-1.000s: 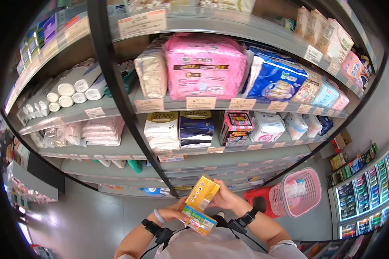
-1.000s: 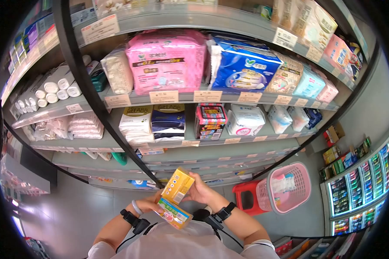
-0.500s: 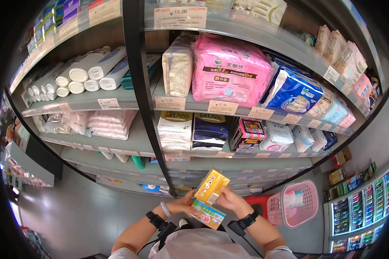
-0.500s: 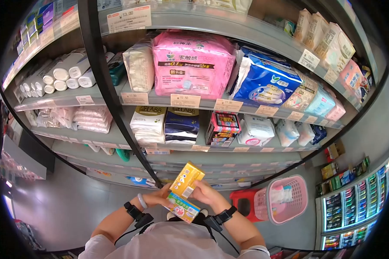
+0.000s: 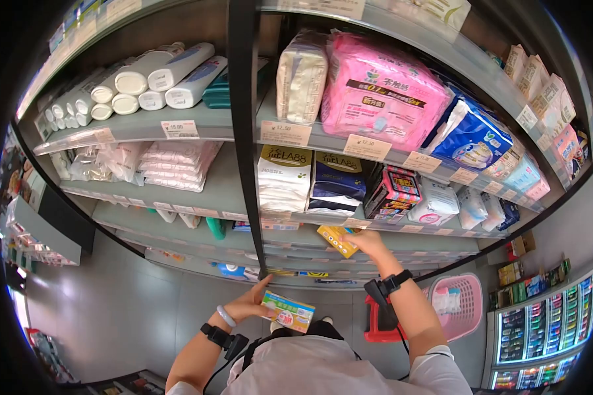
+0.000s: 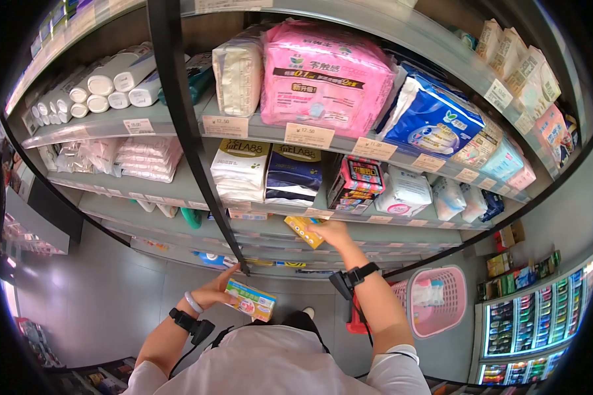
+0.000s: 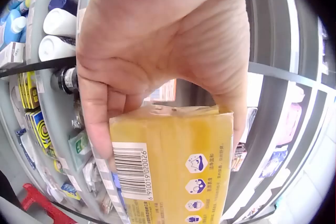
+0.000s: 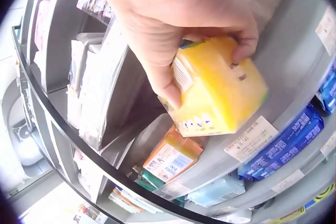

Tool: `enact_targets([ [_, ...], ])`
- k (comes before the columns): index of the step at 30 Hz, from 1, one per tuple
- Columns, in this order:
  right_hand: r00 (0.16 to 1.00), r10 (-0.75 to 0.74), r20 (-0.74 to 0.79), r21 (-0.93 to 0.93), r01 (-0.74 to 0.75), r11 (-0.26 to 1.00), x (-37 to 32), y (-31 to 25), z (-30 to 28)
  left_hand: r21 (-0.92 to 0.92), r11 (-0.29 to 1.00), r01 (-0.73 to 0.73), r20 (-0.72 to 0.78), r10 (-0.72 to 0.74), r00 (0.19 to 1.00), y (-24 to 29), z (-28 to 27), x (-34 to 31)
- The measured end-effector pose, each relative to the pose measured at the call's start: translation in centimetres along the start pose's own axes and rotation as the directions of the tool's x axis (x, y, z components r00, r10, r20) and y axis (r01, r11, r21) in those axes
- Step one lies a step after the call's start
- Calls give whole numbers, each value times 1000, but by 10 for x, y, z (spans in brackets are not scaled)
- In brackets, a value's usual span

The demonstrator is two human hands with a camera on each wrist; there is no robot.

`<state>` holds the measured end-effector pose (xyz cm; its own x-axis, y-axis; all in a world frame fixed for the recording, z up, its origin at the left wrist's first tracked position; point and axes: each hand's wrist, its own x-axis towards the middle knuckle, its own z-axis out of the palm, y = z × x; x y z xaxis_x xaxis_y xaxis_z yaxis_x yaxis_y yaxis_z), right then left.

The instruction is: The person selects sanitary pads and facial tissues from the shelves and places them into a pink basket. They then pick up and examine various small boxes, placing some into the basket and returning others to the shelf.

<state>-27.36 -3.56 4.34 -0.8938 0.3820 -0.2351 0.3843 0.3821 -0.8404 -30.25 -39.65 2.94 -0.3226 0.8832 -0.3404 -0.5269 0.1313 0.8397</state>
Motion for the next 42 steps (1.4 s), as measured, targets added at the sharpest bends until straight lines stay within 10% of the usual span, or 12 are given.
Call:
enact_targets([
  [5,983,14,181,-105,5,994,30,1,11,-117,988,-103,-105,91,990,-21,-10,-17],
  [23,852,-523,-24,-808,292,513,93,80,15,-105,981,-164,-209,140,968,-11,5,7],
  [25,966,-255,-45,-663,162,731,-5,-24,11,-104,973,-204,-209,179,961,-9,6,12],
  [27,819,-567,-90,-445,476,758,-40,-10,20,-69,974,-214,-202,196,960,-9,5,21],
  [29,970,-220,104,20,219,975,-74,-4,31,-76,971,-227,-181,211,961,-2,11,27],
  [31,930,-148,336,318,36,947,-95,13,43,-81,969,-233,-159,218,963,-4,12,37],
  [38,945,-97,311,322,-9,947,-127,-8,46,-25,944,-328,2,328,945,14,34,60],
  [40,870,-493,0,-57,492,869,-136,-18,44,-150,925,-348,-16,350,937,25,36,59],
  [42,744,-668,18,-214,655,724,-134,-14,42,-475,879,46,127,16,992,31,29,56],
])
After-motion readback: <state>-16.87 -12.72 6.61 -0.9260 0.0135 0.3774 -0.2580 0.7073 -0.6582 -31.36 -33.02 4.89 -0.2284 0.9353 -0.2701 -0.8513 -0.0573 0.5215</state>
